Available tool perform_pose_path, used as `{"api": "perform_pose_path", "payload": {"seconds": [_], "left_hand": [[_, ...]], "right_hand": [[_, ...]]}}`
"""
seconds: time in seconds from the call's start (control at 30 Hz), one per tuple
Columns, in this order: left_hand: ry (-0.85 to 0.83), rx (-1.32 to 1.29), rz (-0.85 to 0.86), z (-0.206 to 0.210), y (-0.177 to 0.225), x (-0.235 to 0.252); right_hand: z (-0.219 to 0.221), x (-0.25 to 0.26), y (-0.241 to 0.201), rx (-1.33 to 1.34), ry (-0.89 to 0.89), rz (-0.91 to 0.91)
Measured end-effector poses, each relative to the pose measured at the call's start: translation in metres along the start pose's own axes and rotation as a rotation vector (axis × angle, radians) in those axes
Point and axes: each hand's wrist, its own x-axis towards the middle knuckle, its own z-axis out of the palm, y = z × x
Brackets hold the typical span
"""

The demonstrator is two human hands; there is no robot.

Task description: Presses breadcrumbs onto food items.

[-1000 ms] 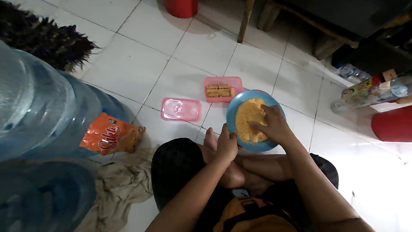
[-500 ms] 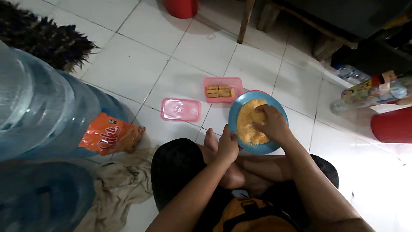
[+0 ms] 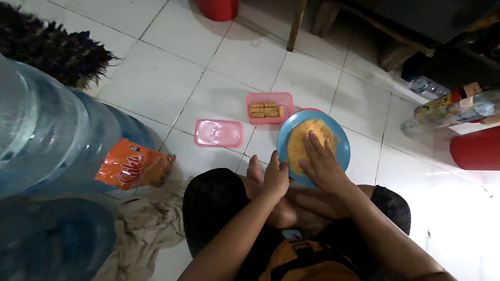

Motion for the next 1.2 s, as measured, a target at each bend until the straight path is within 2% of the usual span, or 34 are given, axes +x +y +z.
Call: {"api": "perform_pose_path", "payload": {"seconds": [0.13, 0.23, 0.37, 0.47, 0.67, 0.87, 1.03, 1.1, 1.2], "left_hand": [[0.002, 0.016, 0.005, 0.000, 0.000, 0.000], [-0.018, 0.037, 0.019, 0.002, 0.000, 0.001], [-0.012, 0.039, 0.003, 0.001, -0.001, 0.001], [-0.021, 0.057, -0.006, 0.002, -0.002, 0.001], [-0.029, 0.003, 0.008, 0.001, -0.001, 0.001], [-0.028, 0.005, 0.032, 0.002, -0.002, 0.000], [-0.019, 0.011, 0.025, 0.001, -0.001, -0.002], [-0.028, 0.011, 0.023, 0.002, -0.002, -0.001], [-0.022, 0.007, 0.007, 0.003, -0.002, 0.000]], "right_hand": [[-0.022, 0.015, 0.003, 0.132, -0.004, 0.288], [-0.018, 0.026, 0.005, 0.107, -0.030, 0.360], [-0.014, 0.037, -0.001, 0.113, -0.052, 0.331], [-0.019, 0.040, 0.003, 0.104, -0.005, 0.321], [-0.033, 0.019, 0.001, 0.174, 0.072, 0.213], [0.003, -0.015, 0.003, -0.147, 0.096, -0.031], [0.000, -0.014, 0.001, -0.155, 0.107, -0.060], [-0.001, -0.011, 0.002, -0.153, 0.050, -0.062], [-0.016, -0.005, 0.004, -0.020, 0.070, 0.053]]}}
